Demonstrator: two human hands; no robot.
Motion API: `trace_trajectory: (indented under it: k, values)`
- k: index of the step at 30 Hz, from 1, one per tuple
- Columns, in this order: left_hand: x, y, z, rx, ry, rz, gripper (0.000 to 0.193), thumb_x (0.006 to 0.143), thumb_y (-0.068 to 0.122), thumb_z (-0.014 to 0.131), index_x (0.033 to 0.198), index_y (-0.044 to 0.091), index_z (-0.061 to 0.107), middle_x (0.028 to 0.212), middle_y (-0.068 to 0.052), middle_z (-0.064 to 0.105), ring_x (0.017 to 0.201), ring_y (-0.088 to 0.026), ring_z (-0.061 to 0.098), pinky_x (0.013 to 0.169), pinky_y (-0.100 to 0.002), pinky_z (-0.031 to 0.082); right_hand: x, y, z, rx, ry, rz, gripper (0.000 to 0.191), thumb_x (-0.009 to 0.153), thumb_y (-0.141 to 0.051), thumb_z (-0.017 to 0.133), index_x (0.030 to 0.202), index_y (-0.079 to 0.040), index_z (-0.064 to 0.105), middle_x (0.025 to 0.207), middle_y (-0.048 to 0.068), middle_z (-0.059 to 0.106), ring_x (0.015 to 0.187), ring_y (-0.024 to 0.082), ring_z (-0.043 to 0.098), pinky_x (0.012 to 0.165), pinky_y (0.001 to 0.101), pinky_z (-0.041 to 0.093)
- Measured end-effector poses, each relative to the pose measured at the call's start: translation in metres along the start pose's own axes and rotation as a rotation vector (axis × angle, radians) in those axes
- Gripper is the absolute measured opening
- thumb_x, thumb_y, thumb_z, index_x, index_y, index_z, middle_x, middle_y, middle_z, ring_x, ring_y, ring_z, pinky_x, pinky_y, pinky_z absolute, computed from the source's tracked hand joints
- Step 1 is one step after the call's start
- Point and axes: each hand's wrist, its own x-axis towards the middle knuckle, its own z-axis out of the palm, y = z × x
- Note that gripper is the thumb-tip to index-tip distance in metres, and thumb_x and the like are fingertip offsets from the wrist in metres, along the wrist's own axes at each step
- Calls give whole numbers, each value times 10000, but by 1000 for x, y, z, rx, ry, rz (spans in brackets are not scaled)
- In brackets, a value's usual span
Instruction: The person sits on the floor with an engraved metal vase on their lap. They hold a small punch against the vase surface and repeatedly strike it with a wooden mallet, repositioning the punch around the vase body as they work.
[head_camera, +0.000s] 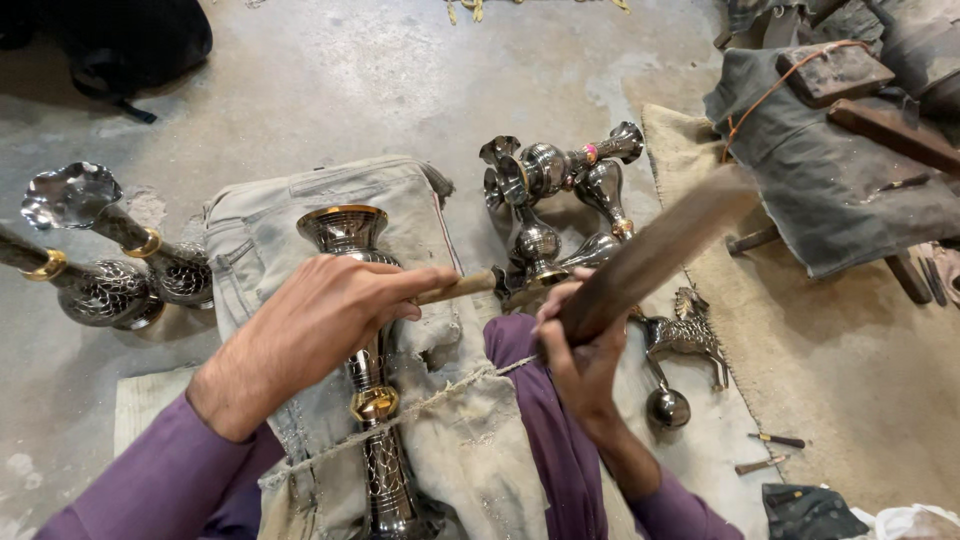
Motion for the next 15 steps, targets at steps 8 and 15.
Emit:
trace_trajectory:
  k: [8, 15]
  values:
    - [15, -2, -8, 22, -139, -62, 520, 829, 203, 697, 1346, 266, 685, 859, -38, 800, 550, -136, 683, 556, -356, 600, -5, 8, 5, -283, -178, 23, 704, 821, 41, 676, 1472, -73, 430, 1021, 86, 697, 926, 215, 737, 825, 364, 588]
    - [21, 5, -14, 41, -338, -168, 484, 847, 257, 726, 1321, 349, 690, 867, -17, 796, 607, -149, 714, 596, -368, 615, -7, -1, 7, -467, -361, 76, 779, 748, 17, 747, 1480, -131, 524, 1127, 128, 652, 965, 259, 688, 794, 393, 575]
